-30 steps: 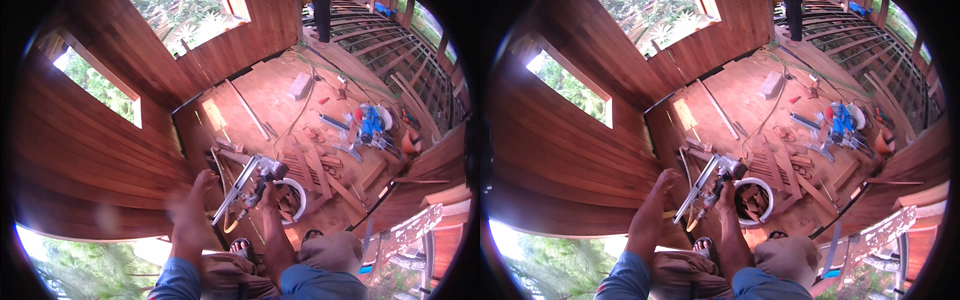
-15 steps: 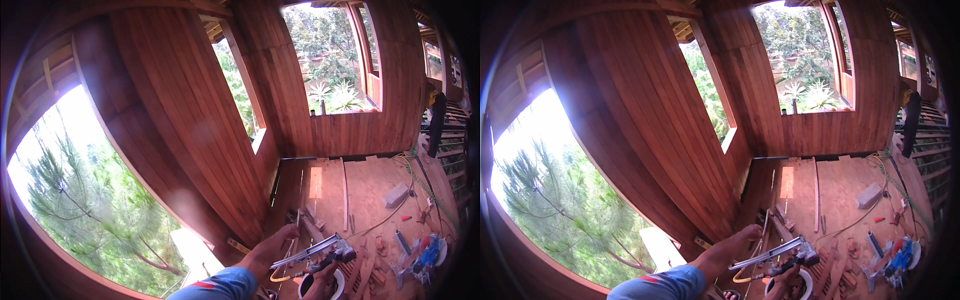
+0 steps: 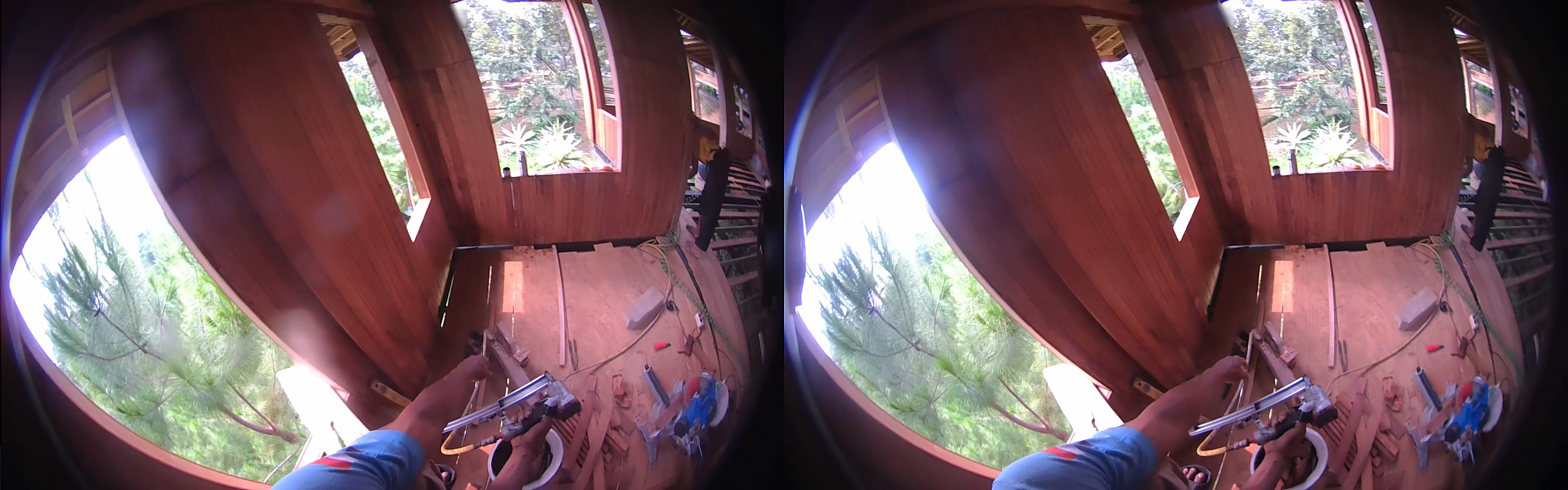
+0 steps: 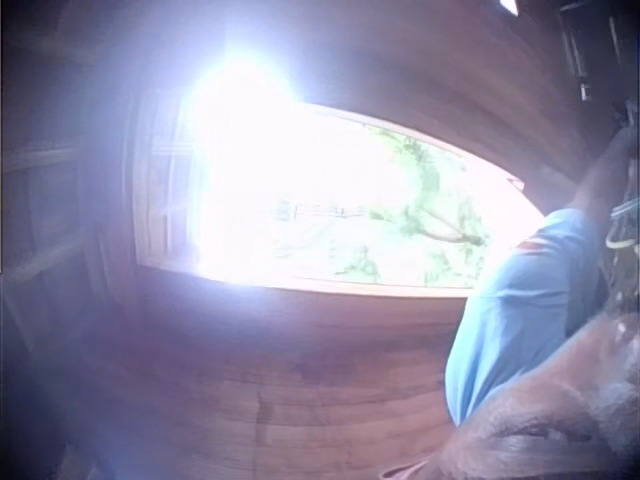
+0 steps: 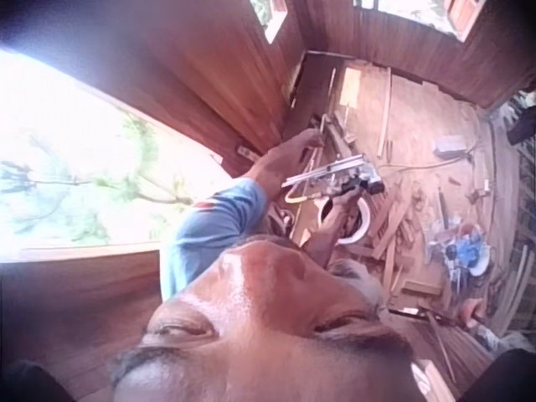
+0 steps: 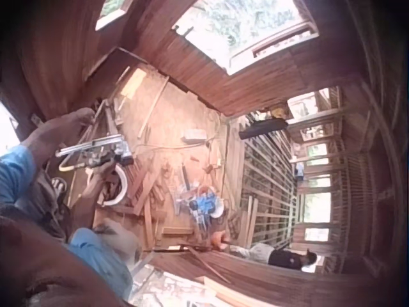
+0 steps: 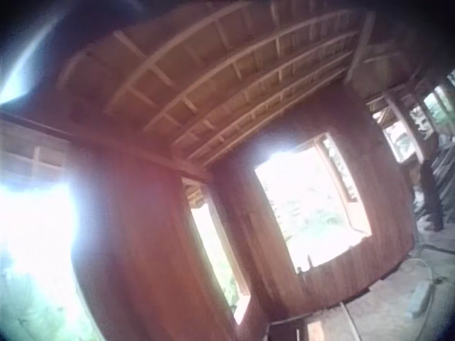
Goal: The person installs wooden panels on a curved ceiling using a nail gun. They position each panel, secure it with nails, and occasionally reload the nail gun. Other workers are visible in the background.
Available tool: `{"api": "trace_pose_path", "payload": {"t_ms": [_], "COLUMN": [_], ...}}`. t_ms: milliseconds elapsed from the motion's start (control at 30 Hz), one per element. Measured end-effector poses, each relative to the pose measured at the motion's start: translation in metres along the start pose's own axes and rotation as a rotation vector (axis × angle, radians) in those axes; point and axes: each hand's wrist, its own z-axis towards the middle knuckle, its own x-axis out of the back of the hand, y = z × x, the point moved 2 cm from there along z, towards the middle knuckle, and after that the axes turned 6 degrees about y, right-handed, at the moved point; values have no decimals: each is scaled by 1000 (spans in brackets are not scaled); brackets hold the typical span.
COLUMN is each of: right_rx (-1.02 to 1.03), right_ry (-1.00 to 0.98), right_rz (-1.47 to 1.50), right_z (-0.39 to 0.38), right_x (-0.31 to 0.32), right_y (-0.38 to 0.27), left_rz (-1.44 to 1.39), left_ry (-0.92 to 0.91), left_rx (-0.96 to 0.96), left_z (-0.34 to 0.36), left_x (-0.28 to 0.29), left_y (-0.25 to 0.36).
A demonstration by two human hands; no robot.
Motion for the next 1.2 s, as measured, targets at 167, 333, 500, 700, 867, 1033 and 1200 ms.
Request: {"api": "trace_pose_path", "payload": {"t_ms": [167,333,500,700,867,1033,1200], "right_rx": [50,-32,-57,23,-2,9,2], "right_ry": [55,-36,5,26,41,41,44], "right_rz": [3,75,124,132,121,143,54], "right_z": [8,2,5,2,-2,-1,1], "right_x": [25,-6,0,2,-9,-6,-2], "right_y": [3,4,4,-2,-6,-3,-3], "left_rz": [-161,-323,-79,-149,-195,-263,-292], "left_ry": [11,-52,56,24,58,65,85], "left_rx": [54,106,28,10,-49,-199,-311], "left_z": [-9,-8,-1,5,8,24,34], "left_x": [7,0,-4,-13,-11,-6,6], "left_y": [13,-27,-21,-16,-29,-16,30]}}
